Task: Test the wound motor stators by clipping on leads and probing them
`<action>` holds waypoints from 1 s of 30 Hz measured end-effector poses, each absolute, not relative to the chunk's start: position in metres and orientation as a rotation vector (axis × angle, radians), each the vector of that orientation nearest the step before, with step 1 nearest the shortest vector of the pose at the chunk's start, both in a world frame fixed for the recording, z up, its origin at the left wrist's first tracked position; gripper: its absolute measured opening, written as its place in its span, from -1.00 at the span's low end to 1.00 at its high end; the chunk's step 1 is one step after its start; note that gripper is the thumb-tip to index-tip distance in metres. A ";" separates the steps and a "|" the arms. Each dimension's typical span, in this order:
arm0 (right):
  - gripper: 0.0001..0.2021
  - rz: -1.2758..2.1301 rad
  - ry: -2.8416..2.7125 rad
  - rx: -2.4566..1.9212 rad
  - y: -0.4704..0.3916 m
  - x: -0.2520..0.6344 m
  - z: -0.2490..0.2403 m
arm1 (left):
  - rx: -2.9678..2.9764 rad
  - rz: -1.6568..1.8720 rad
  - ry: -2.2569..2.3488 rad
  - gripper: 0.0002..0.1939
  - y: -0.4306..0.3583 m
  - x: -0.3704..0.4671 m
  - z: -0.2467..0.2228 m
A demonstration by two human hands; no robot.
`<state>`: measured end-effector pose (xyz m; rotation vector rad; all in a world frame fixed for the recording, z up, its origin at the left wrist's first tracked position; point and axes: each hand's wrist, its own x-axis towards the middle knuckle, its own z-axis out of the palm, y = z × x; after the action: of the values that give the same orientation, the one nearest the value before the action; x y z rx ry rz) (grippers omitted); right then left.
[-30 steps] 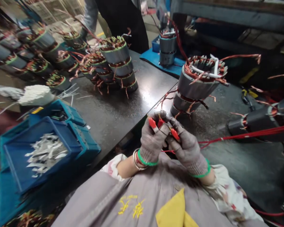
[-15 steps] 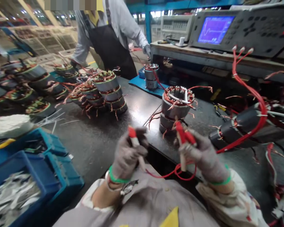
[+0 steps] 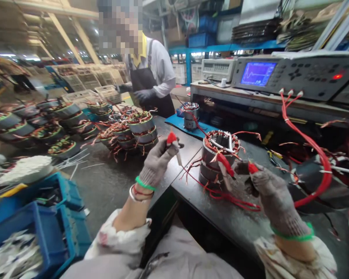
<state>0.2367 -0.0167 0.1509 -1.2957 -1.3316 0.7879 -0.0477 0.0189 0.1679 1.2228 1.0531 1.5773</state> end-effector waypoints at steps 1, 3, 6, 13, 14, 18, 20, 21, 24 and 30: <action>-0.46 0.662 -1.308 -1.385 -0.013 0.240 0.145 | 1.264 1.519 1.037 -0.59 0.028 -0.044 0.175; -0.45 0.367 -1.300 -1.533 -0.003 0.244 0.135 | 1.314 1.428 1.007 -0.61 0.045 -0.039 0.189; -0.52 0.054 -1.360 -1.569 0.013 0.244 0.126 | 1.259 1.475 0.974 -0.65 0.063 -0.037 0.198; -0.55 -0.001 -1.372 -1.610 0.059 0.247 0.134 | 1.052 1.526 1.036 -0.60 0.074 -0.044 0.191; -0.55 0.018 -1.318 -1.621 0.067 0.248 0.136 | 1.050 1.524 1.038 -0.59 0.074 -0.044 0.191; -0.55 0.170 -1.109 -1.645 0.085 0.252 0.135 | 1.058 1.518 1.015 -0.56 0.073 -0.044 0.192; -0.52 0.209 -1.086 -1.605 0.086 0.252 0.133 | 1.045 1.515 1.019 -0.55 0.073 -0.044 0.192; -0.51 0.211 -1.084 -1.584 0.086 0.251 0.132 | 1.038 1.514 1.025 -0.55 0.073 -0.044 0.193; -0.48 0.204 -1.084 -1.556 0.082 0.250 0.131 | 1.026 1.513 1.035 -0.55 0.074 -0.045 0.193; -0.50 0.246 -1.084 -1.566 0.083 0.252 0.131 | 1.018 1.508 1.030 -0.52 0.077 -0.046 0.191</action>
<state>0.2520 0.0826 0.1308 -1.5657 -1.0845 0.2456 -0.0455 0.0768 0.1909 1.0185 1.0304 1.5077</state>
